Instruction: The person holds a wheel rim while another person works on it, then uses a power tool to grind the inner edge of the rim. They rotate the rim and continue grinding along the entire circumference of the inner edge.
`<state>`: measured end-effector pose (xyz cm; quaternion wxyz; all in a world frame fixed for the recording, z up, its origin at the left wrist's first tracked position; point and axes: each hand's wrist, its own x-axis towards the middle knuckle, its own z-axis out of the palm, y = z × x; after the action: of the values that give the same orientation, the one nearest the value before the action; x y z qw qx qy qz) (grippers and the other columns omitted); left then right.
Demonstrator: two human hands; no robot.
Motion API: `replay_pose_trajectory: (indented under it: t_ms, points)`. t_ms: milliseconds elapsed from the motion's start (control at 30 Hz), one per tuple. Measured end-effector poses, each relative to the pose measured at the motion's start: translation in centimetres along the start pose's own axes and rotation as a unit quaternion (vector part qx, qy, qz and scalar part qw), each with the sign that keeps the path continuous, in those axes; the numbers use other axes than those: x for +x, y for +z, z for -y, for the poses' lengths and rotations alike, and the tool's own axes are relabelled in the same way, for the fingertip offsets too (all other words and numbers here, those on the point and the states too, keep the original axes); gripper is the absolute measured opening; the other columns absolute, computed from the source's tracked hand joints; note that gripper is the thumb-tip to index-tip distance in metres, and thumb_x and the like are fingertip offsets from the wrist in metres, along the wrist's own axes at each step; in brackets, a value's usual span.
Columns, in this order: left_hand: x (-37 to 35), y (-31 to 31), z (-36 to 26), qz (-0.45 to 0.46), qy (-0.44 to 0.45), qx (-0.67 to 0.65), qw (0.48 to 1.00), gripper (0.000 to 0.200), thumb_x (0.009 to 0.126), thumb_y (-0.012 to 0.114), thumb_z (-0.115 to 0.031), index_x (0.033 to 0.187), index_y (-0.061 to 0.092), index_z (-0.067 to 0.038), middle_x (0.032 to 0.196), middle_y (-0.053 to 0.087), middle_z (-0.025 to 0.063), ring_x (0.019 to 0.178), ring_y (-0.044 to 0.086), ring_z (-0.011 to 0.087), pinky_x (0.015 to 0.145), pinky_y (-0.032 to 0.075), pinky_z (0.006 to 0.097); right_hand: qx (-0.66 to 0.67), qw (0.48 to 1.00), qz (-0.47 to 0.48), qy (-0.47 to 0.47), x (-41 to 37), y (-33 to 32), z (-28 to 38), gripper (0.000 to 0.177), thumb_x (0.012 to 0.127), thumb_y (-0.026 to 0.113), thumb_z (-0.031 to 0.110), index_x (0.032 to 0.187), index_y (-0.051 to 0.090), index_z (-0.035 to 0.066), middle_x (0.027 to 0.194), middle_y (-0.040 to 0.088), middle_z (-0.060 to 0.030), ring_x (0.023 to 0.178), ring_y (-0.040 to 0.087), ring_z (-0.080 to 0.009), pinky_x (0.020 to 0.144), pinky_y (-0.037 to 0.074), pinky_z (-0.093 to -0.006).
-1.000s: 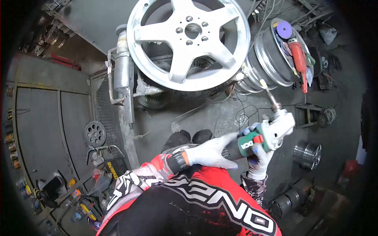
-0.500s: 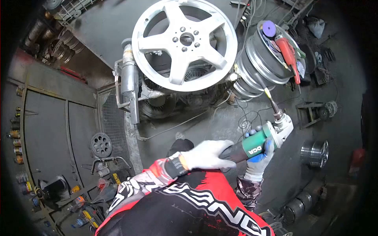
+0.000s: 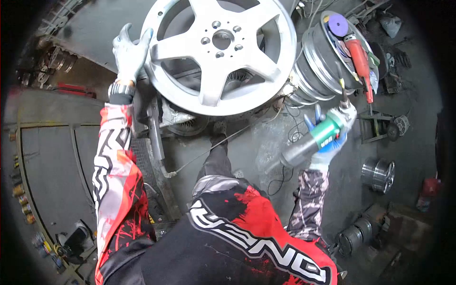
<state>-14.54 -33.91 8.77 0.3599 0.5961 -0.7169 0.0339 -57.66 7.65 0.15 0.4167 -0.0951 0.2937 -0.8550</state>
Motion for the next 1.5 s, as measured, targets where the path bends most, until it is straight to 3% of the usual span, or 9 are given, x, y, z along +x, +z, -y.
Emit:
replay_pose_trajectory:
  t_ms: [233,533,733,800,933,1300,1367,1400,1500]
  points:
    - [4.1,5.0,0.9,0.198,-0.085,-0.093,0.972,0.064,0.092,0.078,-0.059,0.116,0.067,-0.001,0.098,0.077,0.0175,0.095,0.075,0.0272,0.086,0.056,0.0402,-0.041,0.995,-0.046,0.075,10.4,1.3,-7.6,0.075,0.097,0.066,0.063,0.142,0.058,0.004,0.121,0.069,-0.0207,0.129,0.063,-0.0419,0.111,0.046,-0.0753]
    - [1.7,4.2,-1.2,0.141,-0.165,-0.147,0.965,0.049,0.094,0.082,-0.045,0.094,0.067,0.002,0.082,0.065,0.0098,0.076,0.054,0.0159,0.073,0.050,0.0353,0.011,0.997,-0.030,0.066,12.8,2.7,-9.6,0.073,0.099,0.058,0.067,0.140,0.060,0.006,0.113,0.072,-0.0187,0.098,0.070,-0.0328,0.086,0.062,-0.0454]
    - [-4.4,1.8,0.3,0.080,-0.273,-0.201,0.937,0.046,0.097,0.082,-0.039,0.111,0.071,0.003,0.100,0.073,0.0131,0.091,0.064,0.0199,0.085,0.052,0.0372,-0.157,0.985,-0.062,-0.036,16.5,6.1,-8.3,0.060,0.107,0.055,0.055,0.140,0.061,0.004,0.121,0.072,-0.0179,0.103,0.074,-0.0305,0.090,0.065,-0.0425]
    - [-7.2,0.9,-0.5,0.051,-0.332,-0.202,0.920,0.057,0.101,0.076,-0.039,0.134,0.067,0.007,0.125,0.073,0.0199,0.112,0.067,0.0289,0.102,0.050,0.0422,-0.125,0.992,-0.019,-0.024,18.8,7.4,-7.7,0.054,0.110,0.054,0.050,0.140,0.061,0.005,0.125,0.072,-0.0167,0.106,0.075,-0.0286,0.093,0.064,-0.0428]
    - [-11.3,1.8,-2.1,-0.002,-0.357,-0.212,0.910,0.059,0.102,0.076,-0.036,0.139,0.063,0.007,0.127,0.073,0.0210,0.114,0.068,0.0258,0.100,0.052,0.0391,-0.016,0.997,0.079,-0.006,23.4,10.2,-7.1,0.051,0.110,0.057,0.044,0.141,0.062,0.004,0.128,0.072,-0.0170,0.113,0.073,-0.0294,0.099,0.061,-0.0457]
    - [-15.8,-3.0,-5.4,-0.062,-0.199,-0.183,0.961,0.036,0.104,0.073,-0.020,0.131,0.060,0.001,0.117,0.065,0.0114,0.105,0.063,0.0179,0.093,0.052,0.0348,-0.138,0.990,-0.005,-0.013,-1.7,7.0,-6.1,0.065,0.103,0.065,0.040,0.153,0.049,0.000,0.130,0.066,-0.0194,0.120,0.068,-0.0352,0.106,0.057,-0.0505]
    - [-19.3,-4.3,-8.4,0.116,-0.211,-0.382,0.892,0.028,0.105,0.067,-0.012,0.130,0.063,-0.002,0.109,0.068,0.0065,0.101,0.066,0.0197,0.091,0.054,0.0359,-0.149,0.989,-0.008,-0.017,-6.9,4.6,-6.5,0.067,0.101,0.068,0.038,0.153,0.048,-0.001,0.129,0.066,-0.0199,0.118,0.069,-0.0360,0.102,0.059,-0.0487]
    - [-20.1,-4.6,-9.6,0.203,-0.010,-0.284,0.937,0.032,0.094,0.075,-0.007,0.125,0.066,-0.003,0.112,0.068,0.0111,0.090,0.069,0.0207,0.085,0.057,0.0393,-0.192,0.980,-0.043,0.020,-9.8,2.7,-7.0,0.072,0.098,0.071,0.042,0.152,0.049,-0.001,0.136,0.062,-0.0183,0.123,0.066,-0.0344,0.105,0.056,-0.0502]
    - [-23.7,-4.8,-16.2,0.527,-0.031,-0.419,0.739,0.042,0.094,0.070,-0.009,0.135,0.065,-0.004,0.118,0.069,0.0104,0.105,0.066,0.0181,0.096,0.053,0.0339,-0.209,0.972,-0.080,0.076,-13.9,2.7,-7.4,0.079,0.092,0.078,0.039,0.153,0.048,0.000,0.145,0.058,-0.0160,0.129,0.062,-0.0319,0.107,0.055,-0.0501]
